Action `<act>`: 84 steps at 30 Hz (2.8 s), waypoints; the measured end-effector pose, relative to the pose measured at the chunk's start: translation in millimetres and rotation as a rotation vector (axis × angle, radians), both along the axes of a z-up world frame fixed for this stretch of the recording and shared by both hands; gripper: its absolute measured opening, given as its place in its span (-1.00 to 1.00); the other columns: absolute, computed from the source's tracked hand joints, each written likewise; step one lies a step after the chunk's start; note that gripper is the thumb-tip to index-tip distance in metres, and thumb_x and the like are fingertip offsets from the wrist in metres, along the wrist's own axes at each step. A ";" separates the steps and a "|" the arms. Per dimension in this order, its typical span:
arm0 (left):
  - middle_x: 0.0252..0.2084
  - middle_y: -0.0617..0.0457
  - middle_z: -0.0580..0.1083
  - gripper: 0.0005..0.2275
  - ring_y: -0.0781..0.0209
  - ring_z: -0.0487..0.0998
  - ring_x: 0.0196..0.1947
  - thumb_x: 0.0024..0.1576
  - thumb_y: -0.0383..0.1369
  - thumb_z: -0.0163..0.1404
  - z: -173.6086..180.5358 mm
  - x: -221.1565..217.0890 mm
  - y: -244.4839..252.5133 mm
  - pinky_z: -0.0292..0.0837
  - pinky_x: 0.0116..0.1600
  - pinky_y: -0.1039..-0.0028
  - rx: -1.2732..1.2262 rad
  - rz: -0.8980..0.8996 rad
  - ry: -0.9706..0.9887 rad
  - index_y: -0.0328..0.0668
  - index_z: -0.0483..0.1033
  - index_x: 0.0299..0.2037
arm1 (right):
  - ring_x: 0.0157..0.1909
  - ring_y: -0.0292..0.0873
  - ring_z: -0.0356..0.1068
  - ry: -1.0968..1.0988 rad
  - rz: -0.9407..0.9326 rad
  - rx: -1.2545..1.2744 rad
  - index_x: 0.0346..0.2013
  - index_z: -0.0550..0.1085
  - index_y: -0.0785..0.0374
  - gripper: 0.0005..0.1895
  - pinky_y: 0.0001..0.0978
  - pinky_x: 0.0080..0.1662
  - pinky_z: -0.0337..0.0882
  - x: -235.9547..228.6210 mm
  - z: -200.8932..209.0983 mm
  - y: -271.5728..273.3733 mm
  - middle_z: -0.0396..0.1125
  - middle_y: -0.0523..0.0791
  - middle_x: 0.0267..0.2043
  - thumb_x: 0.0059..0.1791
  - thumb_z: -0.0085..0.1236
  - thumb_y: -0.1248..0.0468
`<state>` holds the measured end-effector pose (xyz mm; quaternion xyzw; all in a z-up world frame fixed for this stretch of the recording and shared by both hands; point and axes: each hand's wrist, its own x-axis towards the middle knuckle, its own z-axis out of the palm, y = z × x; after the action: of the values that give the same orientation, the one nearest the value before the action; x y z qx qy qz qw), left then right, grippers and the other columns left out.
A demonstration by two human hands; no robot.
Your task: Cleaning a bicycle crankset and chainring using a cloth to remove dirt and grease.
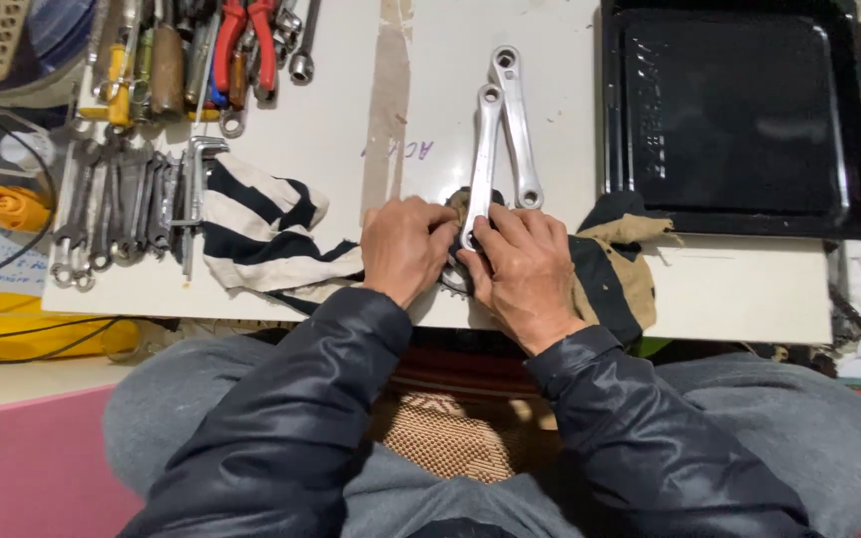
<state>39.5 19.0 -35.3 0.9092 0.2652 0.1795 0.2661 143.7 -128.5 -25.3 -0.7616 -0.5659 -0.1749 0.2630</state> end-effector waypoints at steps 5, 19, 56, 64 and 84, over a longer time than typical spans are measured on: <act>-0.42 0.14 0.50 -0.90 0.07 0.55 -0.30 0.15 -0.23 0.11 -6.5 29.7 5.0 0.26 -0.13 0.26 0.166 0.036 -0.015 0.12 0.65 -0.18 | -0.02 -0.05 0.41 0.013 0.002 0.015 -0.10 0.60 0.15 -0.68 -0.11 0.07 0.28 2.9 0.9 0.6 0.45 -0.08 -0.02 -0.02 0.29 0.04; 0.04 -0.29 0.36 -0.51 -0.32 0.44 0.05 0.14 -0.07 0.16 12.2 0.4 -42.1 0.36 0.12 0.07 0.076 -0.028 -0.122 -0.44 0.51 0.03 | -0.18 -0.10 0.35 0.117 -0.064 -0.410 -0.26 0.60 0.03 -0.74 -0.20 -0.12 0.26 60.1 10.9 -32.4 0.37 -0.22 -0.31 -0.18 0.35 0.06; 0.00 -0.17 0.43 -0.50 -0.15 0.42 -0.01 0.13 -0.04 0.10 2.2 -1.9 -41.3 0.25 -0.05 0.20 0.054 -0.003 -0.075 -0.22 0.51 0.15 | -0.25 -0.14 0.34 0.062 -0.163 -0.008 -0.32 0.57 -0.07 -0.95 -0.30 -0.19 0.15 47.4 -25.0 11.6 0.19 -0.23 -0.36 -0.04 0.26 0.12; -0.04 -0.14 0.43 -0.50 -0.09 0.42 -0.05 0.11 -0.03 0.13 1.7 -0.1 -44.4 0.25 -0.08 0.22 0.137 0.029 -0.058 -0.21 0.53 0.14 | -0.39 0.05 0.37 0.177 -0.168 -0.129 -0.37 0.57 -0.03 -0.92 -0.24 -0.36 0.37 21.7 -9.8 -7.3 0.13 -0.17 -0.42 -0.05 0.15 0.14; 0.07 -0.11 0.41 -0.45 -0.09 0.42 0.01 0.16 0.07 0.05 14.6 -3.4 -44.4 0.25 -0.03 0.15 0.073 0.029 0.012 -0.16 0.49 0.21 | -0.42 0.06 0.45 0.280 -0.027 -0.532 -0.29 0.64 0.09 -0.81 -0.23 -0.37 0.48 27.6 14.7 -54.1 0.31 -0.10 -0.49 -0.08 0.07 0.28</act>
<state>36.1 -25.4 -20.7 0.9154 0.2733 0.1875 0.2286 171.3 -182.6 -10.6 -0.8280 -0.5398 0.0829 0.1274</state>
